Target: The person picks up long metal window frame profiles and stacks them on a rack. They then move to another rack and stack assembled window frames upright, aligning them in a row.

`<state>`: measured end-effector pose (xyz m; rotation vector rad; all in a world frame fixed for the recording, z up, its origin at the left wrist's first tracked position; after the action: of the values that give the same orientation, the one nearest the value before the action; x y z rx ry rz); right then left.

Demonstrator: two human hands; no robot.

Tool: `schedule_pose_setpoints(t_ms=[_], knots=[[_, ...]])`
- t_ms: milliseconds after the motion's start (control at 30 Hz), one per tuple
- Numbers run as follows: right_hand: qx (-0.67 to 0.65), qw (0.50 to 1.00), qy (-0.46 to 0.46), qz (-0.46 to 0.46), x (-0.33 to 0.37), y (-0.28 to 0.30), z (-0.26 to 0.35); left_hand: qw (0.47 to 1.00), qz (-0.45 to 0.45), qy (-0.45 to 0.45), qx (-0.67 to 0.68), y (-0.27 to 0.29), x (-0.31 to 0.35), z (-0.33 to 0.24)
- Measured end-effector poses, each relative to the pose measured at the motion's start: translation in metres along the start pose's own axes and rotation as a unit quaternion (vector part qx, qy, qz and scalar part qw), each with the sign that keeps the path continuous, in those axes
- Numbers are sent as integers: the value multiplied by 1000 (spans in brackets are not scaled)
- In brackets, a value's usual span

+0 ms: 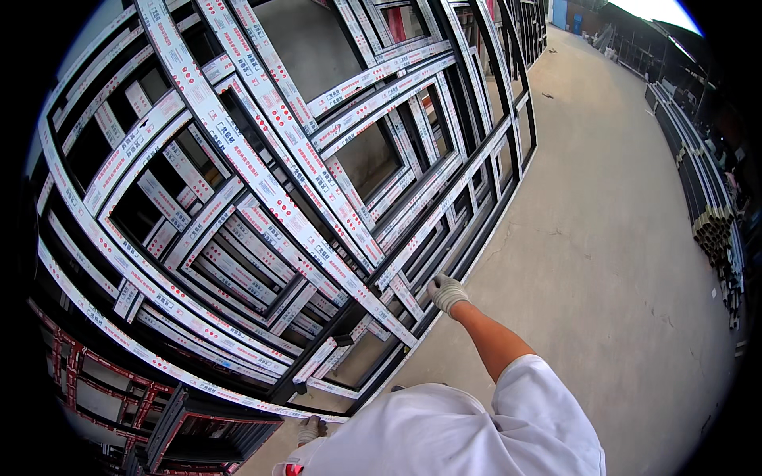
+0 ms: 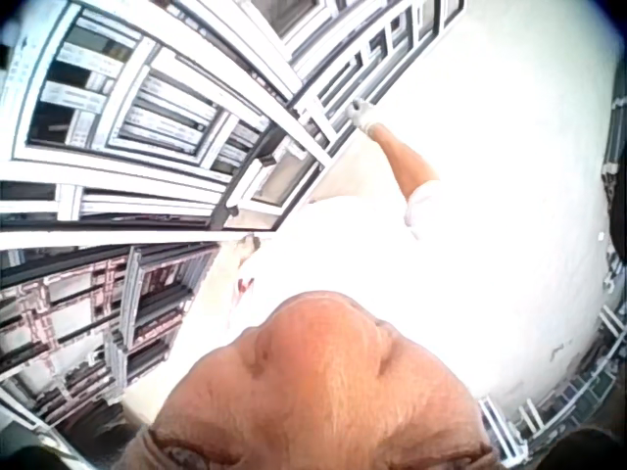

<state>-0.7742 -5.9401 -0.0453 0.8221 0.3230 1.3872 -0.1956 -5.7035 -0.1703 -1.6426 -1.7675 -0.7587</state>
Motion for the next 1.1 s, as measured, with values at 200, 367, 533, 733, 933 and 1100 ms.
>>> schedule_pose_setpoints(t_ms=[200, 367, 533, 733, 933, 1100], knots=[[10, 983, 176, -45, -49, 53, 211, 999, -31, 9, 19, 4, 3, 17], [47, 935, 325, -130, -78, 67, 351, 996, -76, 19, 41, 12, 15, 28], [22, 907, 399, -134, -106, 54, 485, 979, -148, 26, 141, 3, 34, 47], [-32, 930, 334, -152, -137, 30, 600, 913, -294, 89, 267, -87, 82, 50], [-91, 892, 399, -195, -149, 19, 595, 900, -298, 188, 255, -181, 104, 69], [-58, 894, 390, -212, -140, 26, 600, 939, -237, 157, 194, -200, 64, 89]])
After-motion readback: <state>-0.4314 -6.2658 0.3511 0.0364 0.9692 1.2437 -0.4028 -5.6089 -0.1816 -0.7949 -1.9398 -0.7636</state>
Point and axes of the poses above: each hand's wrist, its own x-axis away from the middle knuckle, its own y-axis out of the back of the hand, z = x × y, the point moved 4 cm from there along -x, towards the middle knuckle, and after that the axes turned 12 degrees about z, right-handed, at the moved point
